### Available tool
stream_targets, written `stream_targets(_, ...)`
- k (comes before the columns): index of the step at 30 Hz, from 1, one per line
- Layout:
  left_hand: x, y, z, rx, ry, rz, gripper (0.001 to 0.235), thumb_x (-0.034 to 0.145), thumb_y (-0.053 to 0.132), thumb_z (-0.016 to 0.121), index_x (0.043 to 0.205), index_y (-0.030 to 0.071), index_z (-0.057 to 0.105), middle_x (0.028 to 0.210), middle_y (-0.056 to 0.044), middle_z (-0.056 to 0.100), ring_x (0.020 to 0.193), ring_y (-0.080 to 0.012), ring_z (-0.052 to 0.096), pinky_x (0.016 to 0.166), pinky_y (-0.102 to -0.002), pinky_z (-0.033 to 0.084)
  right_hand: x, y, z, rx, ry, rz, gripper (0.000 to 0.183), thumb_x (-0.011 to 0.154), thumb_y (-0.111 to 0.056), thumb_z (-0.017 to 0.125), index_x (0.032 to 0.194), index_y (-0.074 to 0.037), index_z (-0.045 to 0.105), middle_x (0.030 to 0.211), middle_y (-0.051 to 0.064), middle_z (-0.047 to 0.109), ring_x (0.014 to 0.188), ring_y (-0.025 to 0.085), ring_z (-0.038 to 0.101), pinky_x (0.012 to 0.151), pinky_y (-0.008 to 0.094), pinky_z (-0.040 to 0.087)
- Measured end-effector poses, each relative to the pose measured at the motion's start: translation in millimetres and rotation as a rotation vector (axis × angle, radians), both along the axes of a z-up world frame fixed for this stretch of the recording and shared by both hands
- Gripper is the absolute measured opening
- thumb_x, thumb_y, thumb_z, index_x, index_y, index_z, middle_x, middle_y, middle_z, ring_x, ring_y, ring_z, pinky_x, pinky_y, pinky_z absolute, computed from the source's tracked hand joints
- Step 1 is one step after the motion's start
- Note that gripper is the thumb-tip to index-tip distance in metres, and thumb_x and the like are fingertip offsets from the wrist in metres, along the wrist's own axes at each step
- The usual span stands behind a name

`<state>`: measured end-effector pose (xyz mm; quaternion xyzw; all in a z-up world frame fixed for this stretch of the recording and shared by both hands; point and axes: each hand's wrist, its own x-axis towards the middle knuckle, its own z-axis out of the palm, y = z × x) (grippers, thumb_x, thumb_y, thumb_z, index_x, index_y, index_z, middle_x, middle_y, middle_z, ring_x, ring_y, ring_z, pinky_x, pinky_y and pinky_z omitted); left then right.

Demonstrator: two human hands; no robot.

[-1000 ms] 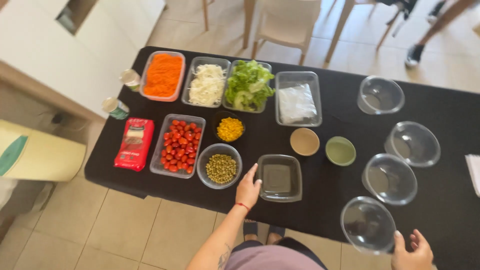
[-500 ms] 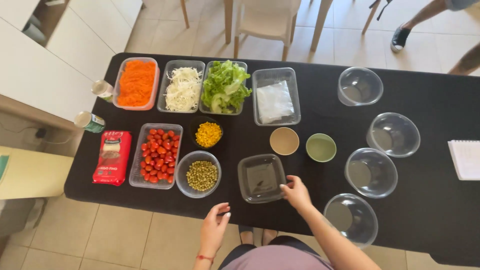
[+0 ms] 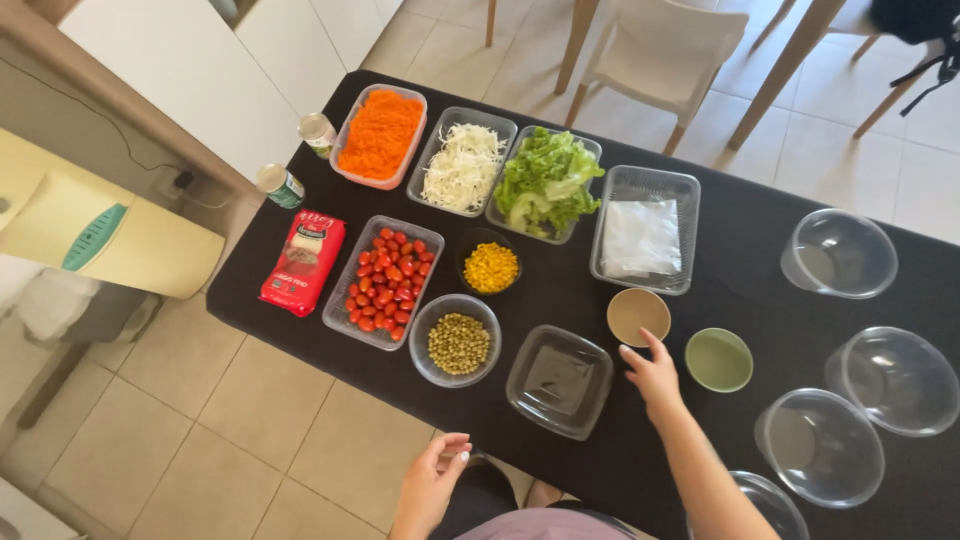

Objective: The person slices cucumbers on a cutting board and places them on a plate. They then stir diced meat cooking in a pan on the stove using a wooden spoon. Finally, they transfer shredded cheese from a large container into a smaller bowl at a table.

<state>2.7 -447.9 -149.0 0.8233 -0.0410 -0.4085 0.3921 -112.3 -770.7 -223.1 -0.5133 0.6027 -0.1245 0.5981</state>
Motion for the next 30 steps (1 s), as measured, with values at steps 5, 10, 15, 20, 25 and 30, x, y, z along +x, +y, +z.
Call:
stream_targets(5, 45.1, 10.1, -32.9, -0.173, -0.072, 0.036, 0.023, 0.081, 0.02, 0.062, 0.102, 0.017, 0.07, 0.095, 0.003, 0.078, 0.086, -0.0048, 0.073, 0.083, -0.018, 0.053, -7.6, 26.8, -2.3, -0.094, 0.121, -0.048, 0.046, 0.074, -0.022, 0.068, 0.115, -0.017, 0.049, 0.123, 0.015, 0.051, 0.108, 0.019, 0.049, 0.067, 0.036, 0.047)
stream_targets(10, 139.7, 7.6, -36.5, -0.292, -0.104, -0.001, 0.023, 0.08, 0.013, 0.064, 0.102, 0.012, 0.069, 0.096, -0.003, 0.076, 0.09, -0.009, 0.07, 0.083, -0.021, 0.053, -6.9, 60.8, -22.2, -0.266, 0.254, -0.097, 0.05, 0.073, -0.025, 0.073, 0.113, -0.004, 0.051, 0.108, 0.017, 0.06, 0.1, 0.026, 0.057, 0.084, 0.037, 0.044)
stream_targets(15, 261.9, -24.3, -27.7, -0.367, -0.085, -0.047, 0.028, 0.083, 0.013, 0.06, 0.111, 0.01, 0.062, 0.103, -0.006, 0.072, 0.096, -0.0113, 0.067, 0.086, -0.024, 0.053, 28.4, 71.6, -9.1, -0.383, 0.428, -0.136, 0.052, 0.073, -0.028, 0.07, 0.117, -0.005, 0.054, 0.115, 0.019, 0.055, 0.108, 0.027, 0.052, 0.093, 0.04, 0.039)
stream_targets(20, 359.6, -70.2, -45.2, -0.282, -0.177, -0.152, 0.029, 0.083, 0.015, 0.059, 0.112, 0.013, 0.06, 0.111, -0.004, 0.067, 0.104, -0.0127, 0.063, 0.092, -0.025, 0.048, 34.9, 96.0, -18.9, -0.159, 0.652, -0.197, 0.056, 0.073, -0.022, 0.064, 0.127, -0.013, 0.052, 0.116, 0.016, 0.058, 0.108, 0.034, 0.056, 0.092, 0.043, 0.04)
stream_targets(25, 422.1, -129.8, -100.4, -0.18, -0.285, -0.28, 0.044, 0.079, 0.023, 0.063, 0.122, 0.017, 0.056, 0.116, -0.003, 0.064, 0.09, -0.0159, 0.067, 0.087, -0.027, 0.048, 45.8, 113.9, -11.8, -0.115, 0.64, -0.277, 0.044, 0.075, -0.012, 0.056, 0.118, -0.018, 0.063, 0.093, 0.004, 0.073, 0.081, 0.022, 0.068, 0.077, 0.034, 0.047)
stream_targets(30, 437.9, -165.2, -134.8, -0.042, -0.432, -0.558, 0.051, 0.081, 0.025, 0.054, 0.131, 0.029, 0.05, 0.151, 0.001, 0.026, 0.126, -0.0152, 0.043, 0.095, -0.039, 0.041, 68.0, 116.6, 11.0, -0.083, 0.556, -0.363, 0.042, 0.08, -0.008, 0.055, 0.122, -0.011, 0.059, 0.097, 0.008, 0.07, 0.074, 0.023, 0.065, 0.074, 0.035, 0.047)
